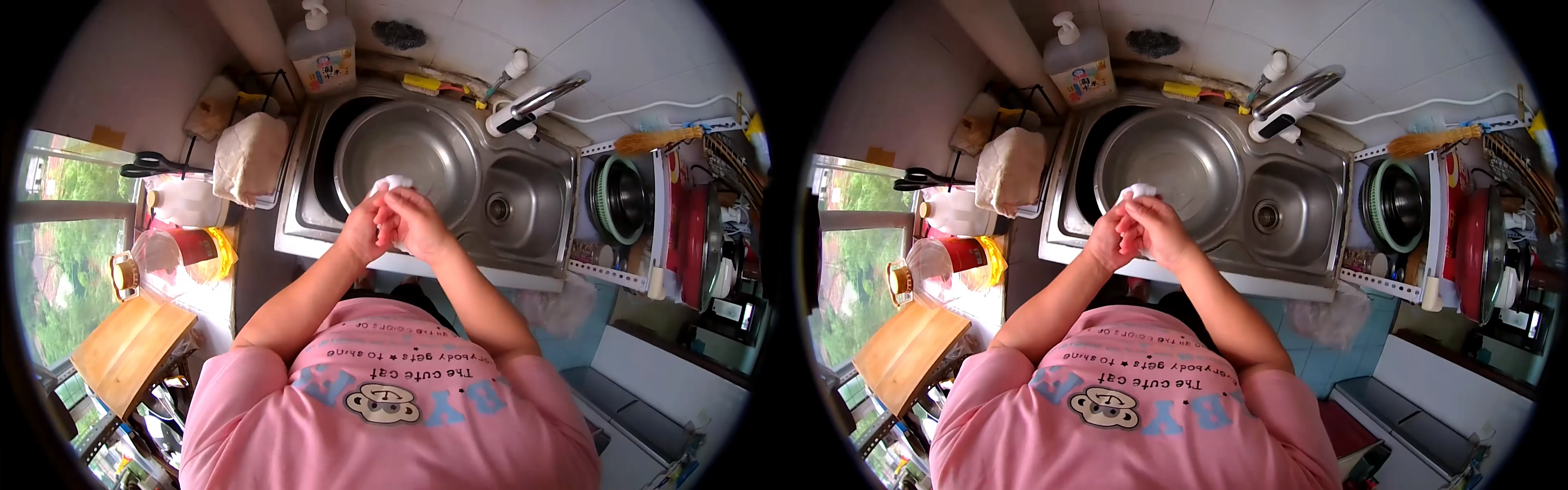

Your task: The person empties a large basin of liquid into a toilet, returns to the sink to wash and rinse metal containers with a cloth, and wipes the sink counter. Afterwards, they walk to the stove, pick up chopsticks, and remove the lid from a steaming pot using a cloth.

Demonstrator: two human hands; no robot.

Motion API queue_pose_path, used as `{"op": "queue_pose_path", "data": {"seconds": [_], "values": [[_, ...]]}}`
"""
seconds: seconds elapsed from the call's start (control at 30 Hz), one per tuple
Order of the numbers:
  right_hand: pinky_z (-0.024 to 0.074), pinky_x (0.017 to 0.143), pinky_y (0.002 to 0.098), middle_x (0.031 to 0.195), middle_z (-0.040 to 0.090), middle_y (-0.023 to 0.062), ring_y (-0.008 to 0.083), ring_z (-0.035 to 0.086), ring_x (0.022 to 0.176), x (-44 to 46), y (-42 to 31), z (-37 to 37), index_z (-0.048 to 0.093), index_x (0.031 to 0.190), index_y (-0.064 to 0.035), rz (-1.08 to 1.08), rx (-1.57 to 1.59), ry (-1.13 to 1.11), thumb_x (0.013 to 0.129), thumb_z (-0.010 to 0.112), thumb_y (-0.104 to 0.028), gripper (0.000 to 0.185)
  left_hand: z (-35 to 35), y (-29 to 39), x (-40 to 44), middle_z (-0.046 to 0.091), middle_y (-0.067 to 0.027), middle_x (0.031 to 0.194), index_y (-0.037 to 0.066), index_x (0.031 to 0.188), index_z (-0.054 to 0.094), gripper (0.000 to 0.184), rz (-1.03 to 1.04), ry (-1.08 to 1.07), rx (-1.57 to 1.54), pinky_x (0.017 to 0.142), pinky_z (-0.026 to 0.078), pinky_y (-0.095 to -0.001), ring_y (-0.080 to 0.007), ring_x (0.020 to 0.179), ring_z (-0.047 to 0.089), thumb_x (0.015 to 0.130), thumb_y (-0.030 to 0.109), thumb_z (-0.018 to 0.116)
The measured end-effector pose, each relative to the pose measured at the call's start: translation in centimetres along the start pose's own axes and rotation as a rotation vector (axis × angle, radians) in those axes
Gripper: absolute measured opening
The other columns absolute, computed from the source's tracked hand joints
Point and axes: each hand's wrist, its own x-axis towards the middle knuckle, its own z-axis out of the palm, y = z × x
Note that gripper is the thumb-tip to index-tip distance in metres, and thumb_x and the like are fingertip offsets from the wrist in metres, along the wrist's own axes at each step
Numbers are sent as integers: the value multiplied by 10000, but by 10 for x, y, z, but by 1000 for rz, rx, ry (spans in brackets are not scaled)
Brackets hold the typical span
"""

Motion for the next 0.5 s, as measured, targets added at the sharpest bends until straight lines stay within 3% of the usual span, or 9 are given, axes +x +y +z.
{"op": "queue_pose_path", "data": {"seconds": [0.03, 0.1, 0.2, 0.23, 0.33, 0.37, 0.4, 0.47, 0.5], "values": [[506, 566, 273, 815, 634, 58, 156, 610, 588, 0, 2, -7, 612, 1037, -9, -7, 1, 3, 978, 539, -174, 190, 2, 3, -3, 633, -90, 990, 106, 1183, 538, 357, 36, 106, 91, 806, 533, -394, -252, 927, 628, 1018, 389, 397], [506, 651, 233, 743, 621, 33, 96, 602, 673, 2, 9, -25, 613, 1037, -3, -213, -620, 190, 966, 563, -162, 181, 21, 15, -6, 625, -57, 931, 125, 1150, 548, 324, 186, 350, 254, 795, 537, -383, -224, 873, 634, 1015, 387, 412], [525, 725, 293, 1055, 634, 100, 151, 624, 843, -11, 18, -83, 566, 1151, -10, -378, -894, 447, 900, 668, -267, 373, 37, 44, -10, 619, -56, 984, 123, 1157, 542, 322, 352, 449, 267, 869, 516, -402, -225, 919, 626, 1003, 390, 449], [527, 789, 330, 1314, 504, 147, 206, 584, 1054, -23, 6, -78, 468, 1316, -28, -194, -630, 468, 865, 709, -307, 582, 41, 51, -12, 615, -55, 1021, 130, 1168, 534, 319, 377, 389, 312, 884, 513, -415, -228, 962, 616, 999, 390, 461], [501, 884, 366, 1414, 396, 171, 239, 506, 1194, -29, 10, -39, 355, 1425, -41, -302, -533, 324, 871, 705, -304, 706, 44, 38, -12, 592, -54, 1143, 123, 1241, 503, 405, 325, 461, 436, 939, 475, -414, -237, 1074, 574, 1002, 441, 426], [449, 971, 394, 1441, 350, 184, 261, 433, 1271, -33, 7, -7, 321, 1454, -59, -230, -400, 267, 879, 695, -309, 730, 33, 25, -11, 571, -65, 1208, 119, 1302, 477, 533, 190, 309, 435, 997, 418, -398, -239, 1143, 533, 968, 531, 437], [463, 960, 401, 1407, 396, 172, 270, 454, 1254, -22, 28, -27, 337, 1444, -71, -323, -514, 268, 894, 674, -262, 673, 47, 5, -19, 488, -92, 1336, 121, 1422, 374, 708, 63, 116, 447, 1060, 336, -401, -230, 1249, 447, 922, 617, 449], [511, 913, 403, 1343, 474, 152, 280, 501, 1212, -6, 49, -51, 367, 1422, -93, -464, -666, 358, 914, 638, -176, 581, 63, -11, -28, 344, -118, 1481, 124, 1500, 244, 848, 61, 72, 567, 1107, 260, -446, -243, 1359, 336, 888, 676, 444], [568, 827, 388, 1273, 532, 134, 265, 567, 1129, -16, 27, -42, 427, 1356, -88, -241, -345, 470, 917, 610, -121, 476, 60, 4, -30, 204, -122, 1563, 129, 1529, 151, 874, -5, -9, 518, 1134, 170, -497, -260, 1436, 204, 900, 678, 407]]}}
